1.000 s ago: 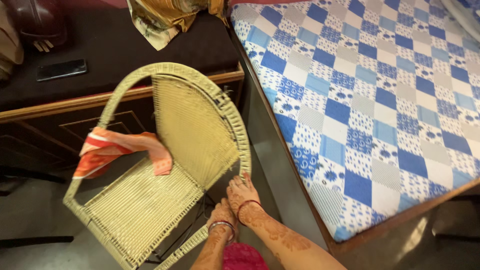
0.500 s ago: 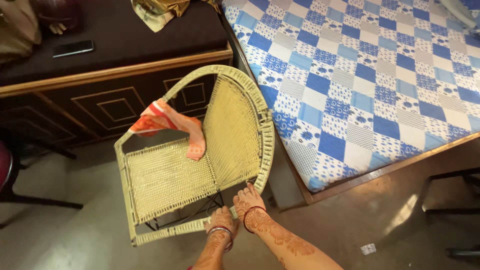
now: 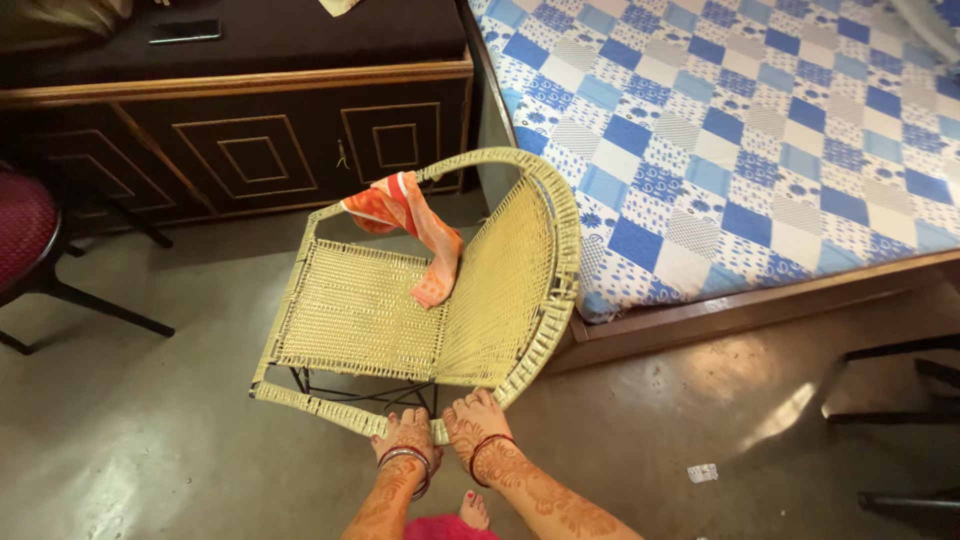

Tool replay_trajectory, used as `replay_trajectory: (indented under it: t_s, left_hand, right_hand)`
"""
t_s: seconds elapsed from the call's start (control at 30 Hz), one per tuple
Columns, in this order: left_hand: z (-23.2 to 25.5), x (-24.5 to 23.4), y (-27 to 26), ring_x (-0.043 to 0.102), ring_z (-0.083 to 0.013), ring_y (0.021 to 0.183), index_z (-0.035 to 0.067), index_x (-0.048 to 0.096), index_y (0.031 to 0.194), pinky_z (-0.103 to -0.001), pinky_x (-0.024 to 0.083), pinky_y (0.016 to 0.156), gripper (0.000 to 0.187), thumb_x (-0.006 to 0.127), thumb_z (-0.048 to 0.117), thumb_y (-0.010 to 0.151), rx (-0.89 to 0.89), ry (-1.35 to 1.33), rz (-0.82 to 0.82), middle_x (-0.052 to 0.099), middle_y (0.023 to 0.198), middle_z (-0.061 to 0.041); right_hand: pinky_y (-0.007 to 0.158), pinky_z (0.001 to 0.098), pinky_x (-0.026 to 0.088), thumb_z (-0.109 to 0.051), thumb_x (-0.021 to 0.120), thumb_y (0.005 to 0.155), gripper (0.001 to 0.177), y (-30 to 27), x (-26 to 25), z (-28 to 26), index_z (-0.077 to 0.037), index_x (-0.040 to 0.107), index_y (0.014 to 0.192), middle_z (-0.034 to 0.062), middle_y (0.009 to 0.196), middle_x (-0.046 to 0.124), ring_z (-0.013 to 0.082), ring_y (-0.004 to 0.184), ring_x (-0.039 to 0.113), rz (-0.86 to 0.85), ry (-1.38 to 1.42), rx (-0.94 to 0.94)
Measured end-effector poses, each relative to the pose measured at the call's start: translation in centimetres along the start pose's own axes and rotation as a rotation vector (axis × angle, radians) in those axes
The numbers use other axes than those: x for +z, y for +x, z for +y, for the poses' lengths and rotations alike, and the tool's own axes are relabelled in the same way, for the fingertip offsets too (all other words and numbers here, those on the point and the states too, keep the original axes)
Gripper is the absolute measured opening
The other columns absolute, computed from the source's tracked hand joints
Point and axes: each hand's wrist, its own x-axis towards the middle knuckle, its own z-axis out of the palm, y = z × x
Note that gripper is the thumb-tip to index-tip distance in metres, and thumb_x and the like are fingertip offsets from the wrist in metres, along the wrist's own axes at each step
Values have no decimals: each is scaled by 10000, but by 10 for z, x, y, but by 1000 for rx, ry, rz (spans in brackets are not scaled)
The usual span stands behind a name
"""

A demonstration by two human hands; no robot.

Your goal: The person organizes a room by first adjusting a wall-mounted electrical switch. They then handle a plastic bag of fruit near a bowl of bananas and apples. The person picks up an electric heater, coils its cord, and places it on a small stool. Finally, they move a plastic chair and a wicker chair to different positions in the room.

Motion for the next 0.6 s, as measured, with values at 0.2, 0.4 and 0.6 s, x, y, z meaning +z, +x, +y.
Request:
replay_trajectory:
  t_s: [0.2, 0.4, 0.6]
  left_hand:
    - [-10, 20, -31, 282, -310, 1534, 212, 423, 1469, -621, 313, 1181, 700, 763, 438, 900, 54, 63, 14, 410, 1534, 11]
    - [-15, 49, -65, 252, -332, 1541, 208, 428, 1458, -633, 285, 1195, 695, 771, 430, 895, 80, 45, 13, 400, 1523, -1]
    - [-26, 119, -87, 102, -365, 1573, 239, 401, 1497, -627, 298, 1188, 775, 795, 392, 847, 17, -208, 107, 231, 1638, -21]
  right_hand:
    - [1070, 465, 408, -139, 619, 842, 237, -41, -3, -12, -78, 661, 1067, 114, 1140, 661, 353, 1212, 522, -72, 14, 51]
    - [1067, 487, 382, -171, 635, 860, 241, -84, 5, -26, -86, 666, 1083, 131, 1141, 659, 364, 1211, 508, -43, 49, 143]
    - [1125, 471, 337, -265, 706, 770, 395, -136, 0, -55, -76, 664, 1115, 127, 1169, 652, 330, 1246, 504, -115, 14, 183]
